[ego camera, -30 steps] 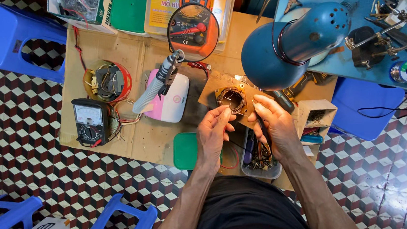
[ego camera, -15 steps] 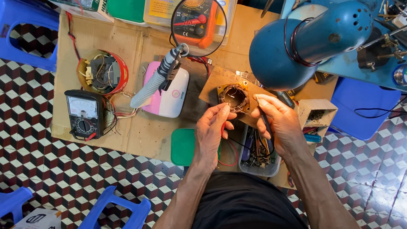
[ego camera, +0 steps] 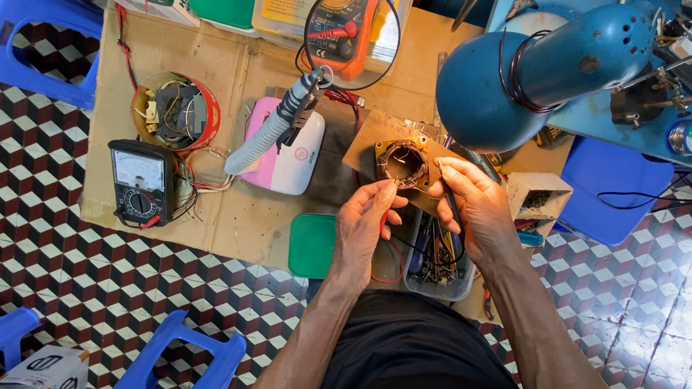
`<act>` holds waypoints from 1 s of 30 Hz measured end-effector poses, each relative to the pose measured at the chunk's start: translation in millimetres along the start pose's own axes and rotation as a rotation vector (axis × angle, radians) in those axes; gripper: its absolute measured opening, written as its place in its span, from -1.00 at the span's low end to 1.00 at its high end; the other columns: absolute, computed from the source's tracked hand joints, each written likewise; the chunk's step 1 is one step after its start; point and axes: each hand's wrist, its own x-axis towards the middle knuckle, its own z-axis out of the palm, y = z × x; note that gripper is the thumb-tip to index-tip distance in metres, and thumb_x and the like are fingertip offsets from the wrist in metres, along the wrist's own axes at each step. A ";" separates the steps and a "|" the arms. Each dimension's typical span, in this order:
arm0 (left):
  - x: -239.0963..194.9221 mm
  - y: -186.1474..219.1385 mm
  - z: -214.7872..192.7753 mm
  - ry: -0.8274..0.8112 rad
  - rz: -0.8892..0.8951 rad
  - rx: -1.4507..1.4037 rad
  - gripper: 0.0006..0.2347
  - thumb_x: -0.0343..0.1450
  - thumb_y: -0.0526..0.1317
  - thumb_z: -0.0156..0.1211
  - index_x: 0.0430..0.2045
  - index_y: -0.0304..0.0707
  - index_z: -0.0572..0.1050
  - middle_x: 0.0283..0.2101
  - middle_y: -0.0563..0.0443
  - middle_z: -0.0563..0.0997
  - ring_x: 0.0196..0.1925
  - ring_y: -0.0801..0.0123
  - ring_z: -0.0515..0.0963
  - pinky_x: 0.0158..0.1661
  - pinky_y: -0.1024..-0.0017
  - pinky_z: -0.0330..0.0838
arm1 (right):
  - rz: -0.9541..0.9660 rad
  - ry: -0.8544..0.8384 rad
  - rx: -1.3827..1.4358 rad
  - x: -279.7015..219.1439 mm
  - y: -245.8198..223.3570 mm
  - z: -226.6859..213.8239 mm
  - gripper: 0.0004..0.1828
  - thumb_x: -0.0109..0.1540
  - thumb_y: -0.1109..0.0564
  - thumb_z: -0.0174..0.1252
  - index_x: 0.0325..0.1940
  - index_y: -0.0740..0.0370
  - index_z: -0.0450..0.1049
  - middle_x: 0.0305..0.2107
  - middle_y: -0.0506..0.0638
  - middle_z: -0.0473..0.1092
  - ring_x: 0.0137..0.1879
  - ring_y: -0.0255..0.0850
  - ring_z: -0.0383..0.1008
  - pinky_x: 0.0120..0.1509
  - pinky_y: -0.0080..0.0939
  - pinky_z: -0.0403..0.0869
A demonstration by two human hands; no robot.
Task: The person works on a cylindrical motor component at a cluttered workbench. They use a soldering iron to heat and adjust internal wires, then use a multimeter to test electrical continuity. The person also uses a magnifying glass and a fume extractor during the process.
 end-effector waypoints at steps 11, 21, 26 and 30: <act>1.9 -1.8 -3.6 -0.011 -0.008 0.022 -0.62 0.45 -0.05 0.23 0.00 -0.40 0.51 -0.23 -0.03 0.66 -0.36 0.60 0.50 -0.43 0.66 0.35 | 0.098 -0.117 0.248 18.3 16.9 -24.6 -0.64 0.41 0.13 -0.04 0.26 0.31 0.35 -0.36 0.05 0.45 -0.53 -0.35 0.30 -0.60 -0.45 0.24; 0.0 -0.4 -6.8 0.003 -0.014 0.061 -0.62 0.44 -0.03 0.22 -0.02 -0.38 0.53 -0.24 -0.03 0.66 -0.36 0.60 0.50 -0.43 0.65 0.37 | 0.113 -0.117 0.260 20.5 22.5 -27.5 -0.59 0.42 0.14 -0.04 0.33 0.34 0.31 -0.33 0.07 0.45 -0.51 -0.37 0.31 -0.61 -0.50 0.25; -3.1 5.3 -3.0 0.022 0.067 0.173 -0.65 0.45 -0.05 0.21 -0.04 -0.35 0.55 -0.27 0.03 0.67 -0.39 0.64 0.52 -0.45 0.65 0.36 | 0.111 -0.086 0.243 20.2 21.5 -25.8 -0.58 0.41 0.14 -0.03 0.34 0.34 0.32 -0.34 0.08 0.47 -0.51 -0.36 0.34 -0.63 -0.49 0.24; 0.7 17.1 -0.4 0.035 0.221 0.255 -0.71 0.48 -0.10 0.17 -0.06 -0.35 0.56 -0.30 0.07 0.68 -0.41 0.67 0.50 -0.48 0.65 0.31 | 0.097 -0.067 0.203 19.2 20.3 -24.1 -0.60 0.40 0.14 -0.03 0.31 0.35 0.34 -0.37 0.06 0.48 -0.54 -0.36 0.33 -0.66 -0.49 0.21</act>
